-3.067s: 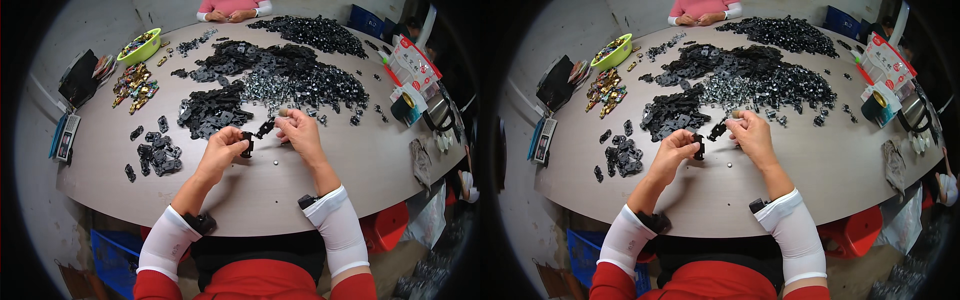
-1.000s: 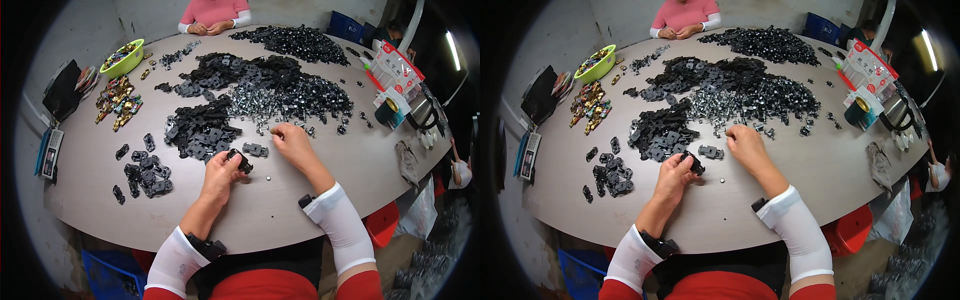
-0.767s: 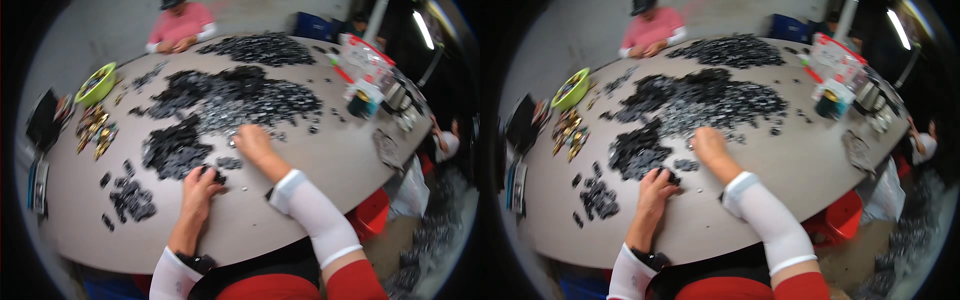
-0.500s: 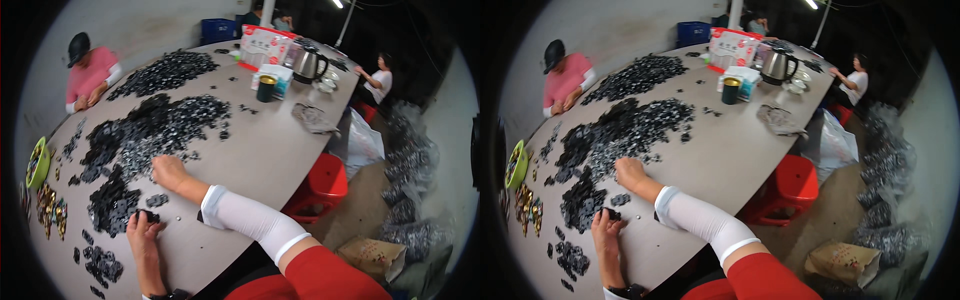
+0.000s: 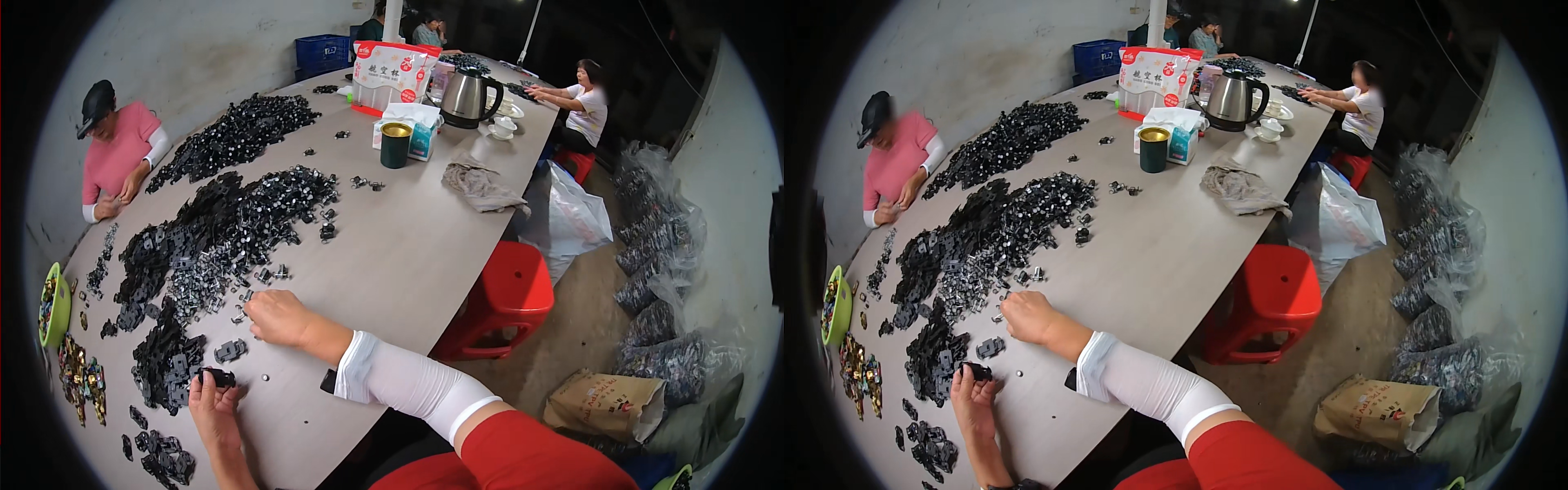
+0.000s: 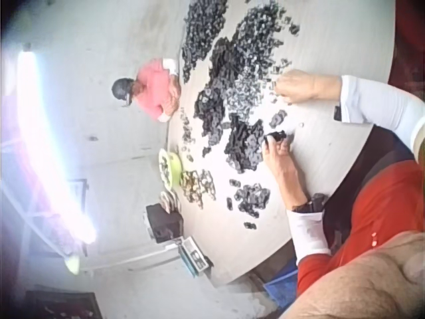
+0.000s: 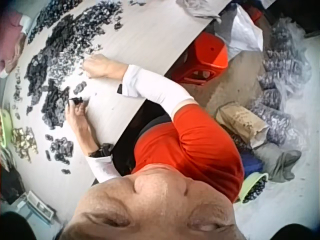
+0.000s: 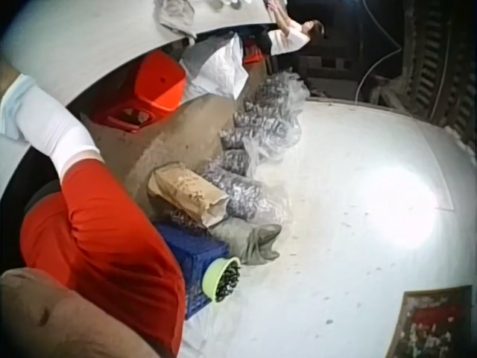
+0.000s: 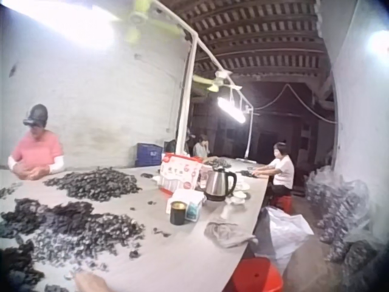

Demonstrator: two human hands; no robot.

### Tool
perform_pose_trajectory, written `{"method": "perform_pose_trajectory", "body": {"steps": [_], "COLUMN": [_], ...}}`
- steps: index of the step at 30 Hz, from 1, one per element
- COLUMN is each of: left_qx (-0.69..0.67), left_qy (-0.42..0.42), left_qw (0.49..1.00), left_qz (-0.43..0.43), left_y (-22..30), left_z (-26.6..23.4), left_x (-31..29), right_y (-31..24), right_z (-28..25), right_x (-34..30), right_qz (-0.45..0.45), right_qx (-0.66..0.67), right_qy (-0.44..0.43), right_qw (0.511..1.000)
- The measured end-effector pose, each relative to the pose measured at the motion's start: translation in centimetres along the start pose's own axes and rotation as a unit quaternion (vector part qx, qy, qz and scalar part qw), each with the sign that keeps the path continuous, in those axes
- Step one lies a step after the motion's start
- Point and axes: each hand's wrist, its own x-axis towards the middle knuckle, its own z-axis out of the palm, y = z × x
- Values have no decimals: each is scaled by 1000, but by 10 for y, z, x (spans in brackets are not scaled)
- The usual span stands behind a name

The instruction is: The person sits at a table and assembles small black lock mechanisms by hand. They pick up a lock body and a small metal pin, insert the pin into the body, and place the completed unit on the table. The process is repeated continuously with components from large piles on the table.

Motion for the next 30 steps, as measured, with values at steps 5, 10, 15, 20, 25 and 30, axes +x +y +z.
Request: {"method": "perform_pose_trajectory", "body": {"steps": [5, 10, 15, 20, 25, 30], "left_qx": [-1, 0, 13, 1, -26, -26], "left_qy": [-2, 1, 21, 11, 2, -4], "left_qw": [1000, 1000, 1000, 1000, 1000, 1000], "left_qz": [0, 6, 15, 18, -3, 3], "left_y": [-1, -2, 0, 1, 2, 0], "left_z": [-1, 0, -6, -9, -10, -6], "left_x": [1, 1, 3, 3, 2, 0], "right_y": [-3, 0, -13, -50, -55, -52], "right_z": [0, 5, 5, 9, 18, 17], "right_x": [-4, -4, -3, -12, -15, -16], "right_qz": [-15, -18, -60, -199, -183, -176], "right_qx": [-8, -6, 82, 246, 229, 222], "right_qy": [-4, 10, 61, 58, 2, 6], "right_qw": [1000, 1000, 993, 947, 956, 959]}}
